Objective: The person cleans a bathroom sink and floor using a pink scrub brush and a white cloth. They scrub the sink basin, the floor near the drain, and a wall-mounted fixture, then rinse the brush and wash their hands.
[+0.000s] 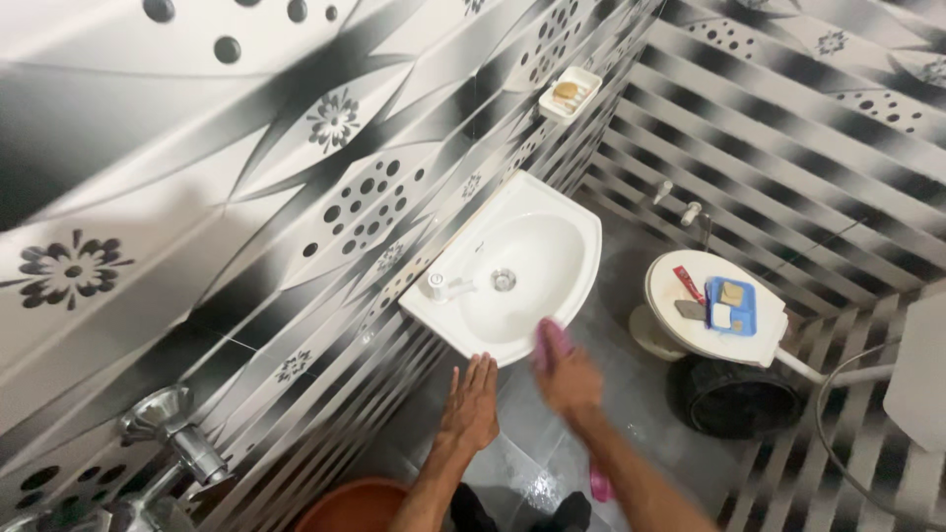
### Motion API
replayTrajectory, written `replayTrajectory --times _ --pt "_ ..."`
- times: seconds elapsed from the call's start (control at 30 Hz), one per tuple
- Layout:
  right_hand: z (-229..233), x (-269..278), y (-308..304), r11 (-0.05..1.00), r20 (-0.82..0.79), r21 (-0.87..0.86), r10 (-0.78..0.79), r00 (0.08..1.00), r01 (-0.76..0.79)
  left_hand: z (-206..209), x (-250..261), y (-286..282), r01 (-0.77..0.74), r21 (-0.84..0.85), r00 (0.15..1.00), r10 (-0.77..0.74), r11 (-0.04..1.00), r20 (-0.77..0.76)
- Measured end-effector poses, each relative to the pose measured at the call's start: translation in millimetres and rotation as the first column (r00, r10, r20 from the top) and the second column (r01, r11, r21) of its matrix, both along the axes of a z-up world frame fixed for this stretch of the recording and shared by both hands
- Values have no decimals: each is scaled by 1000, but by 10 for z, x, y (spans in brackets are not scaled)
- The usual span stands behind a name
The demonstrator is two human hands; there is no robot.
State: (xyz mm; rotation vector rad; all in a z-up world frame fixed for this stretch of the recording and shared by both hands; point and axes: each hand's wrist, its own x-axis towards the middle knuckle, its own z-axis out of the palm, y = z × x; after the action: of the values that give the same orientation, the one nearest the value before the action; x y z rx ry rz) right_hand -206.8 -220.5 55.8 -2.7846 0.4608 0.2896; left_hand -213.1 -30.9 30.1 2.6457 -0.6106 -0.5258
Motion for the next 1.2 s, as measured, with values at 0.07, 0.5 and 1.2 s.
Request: replayTrajectory --times 0.07,0.5,1.2 --pt "-66 -241 393 992 34 117 39 999 -43 2 -7 27 -15 -5 1000 15 1000 -7" --pt "-76 130 -149 981 -80 192 -15 997 30 -20 76 -7 7 128 1000 -11 992 29" --pt "-90 -136 363 963 -180 264 104 978 -54 -174 78 23 -57 79 998 57 995 7"
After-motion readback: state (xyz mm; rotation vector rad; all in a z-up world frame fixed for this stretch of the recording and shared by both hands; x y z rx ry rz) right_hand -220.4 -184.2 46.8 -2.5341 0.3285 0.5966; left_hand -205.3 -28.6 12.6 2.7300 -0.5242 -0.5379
